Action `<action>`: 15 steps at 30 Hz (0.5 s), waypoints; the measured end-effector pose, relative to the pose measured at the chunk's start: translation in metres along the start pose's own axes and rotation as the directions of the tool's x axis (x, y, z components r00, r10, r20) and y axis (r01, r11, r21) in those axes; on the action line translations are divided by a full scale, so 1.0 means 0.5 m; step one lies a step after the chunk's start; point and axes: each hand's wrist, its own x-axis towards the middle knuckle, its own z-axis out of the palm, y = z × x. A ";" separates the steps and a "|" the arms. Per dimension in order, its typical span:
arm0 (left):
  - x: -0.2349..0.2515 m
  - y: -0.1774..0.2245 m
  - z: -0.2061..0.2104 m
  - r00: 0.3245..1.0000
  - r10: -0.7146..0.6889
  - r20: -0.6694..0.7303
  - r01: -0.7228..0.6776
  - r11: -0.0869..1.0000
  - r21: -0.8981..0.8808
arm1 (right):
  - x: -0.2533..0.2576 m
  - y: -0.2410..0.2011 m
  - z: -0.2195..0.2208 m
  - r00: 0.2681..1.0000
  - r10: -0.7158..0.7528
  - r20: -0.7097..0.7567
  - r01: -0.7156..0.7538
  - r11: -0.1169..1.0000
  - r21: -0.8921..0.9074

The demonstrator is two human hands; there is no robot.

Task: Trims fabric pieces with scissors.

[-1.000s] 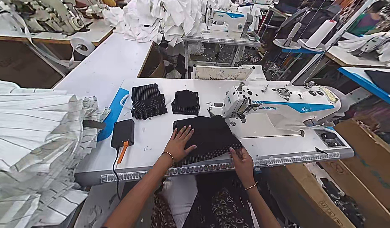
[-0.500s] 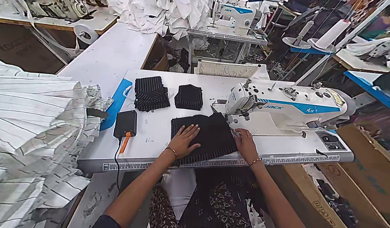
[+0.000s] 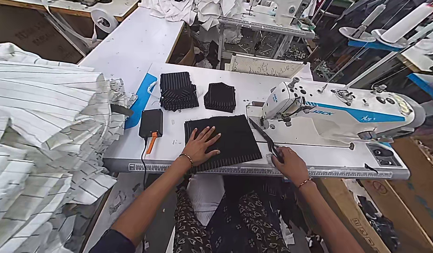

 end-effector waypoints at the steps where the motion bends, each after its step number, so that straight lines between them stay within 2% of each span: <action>1: 0.002 0.009 0.003 1.000 -0.012 -0.002 0.012 1.000 -0.008 | -0.009 0.002 -0.017 0.995 0.056 0.078 -0.054 0.998 -0.027; 3: 0.010 0.031 0.010 0.999 -0.016 -0.037 0.015 1.000 -0.026 | -0.037 0.024 -0.041 0.976 0.113 0.184 -0.129 0.989 0.076; 5: 0.019 0.056 0.018 0.998 0.009 -0.056 -0.012 0.999 -0.047 | -0.085 0.062 -0.040 0.962 0.066 0.265 -0.160 0.922 0.351; 7: 0.032 0.081 0.022 0.998 0.049 -0.040 -0.052 0.997 -0.055 | -0.157 0.075 -0.022 0.954 0.005 0.299 -0.207 0.731 0.650; 9: 0.047 0.102 0.024 0.997 0.080 0.002 -0.080 0.995 -0.053 | -0.235 0.065 0.005 0.942 -0.016 0.335 -0.282 0.504 0.816; 11: 0.065 0.113 0.023 0.995 0.092 0.025 -0.091 0.995 -0.041 | -0.294 0.046 0.023 0.902 0.029 0.432 -0.412 0.362 0.836; 13: 0.079 0.121 0.022 0.995 0.097 0.037 -0.096 0.995 -0.034 | -0.336 0.043 0.045 0.866 0.059 0.497 -0.490 0.297 0.819; 15: 0.085 0.124 0.022 0.994 0.108 0.031 -0.107 0.994 -0.027 | -0.357 0.038 0.067 0.858 0.046 0.512 -0.506 0.249 0.825</action>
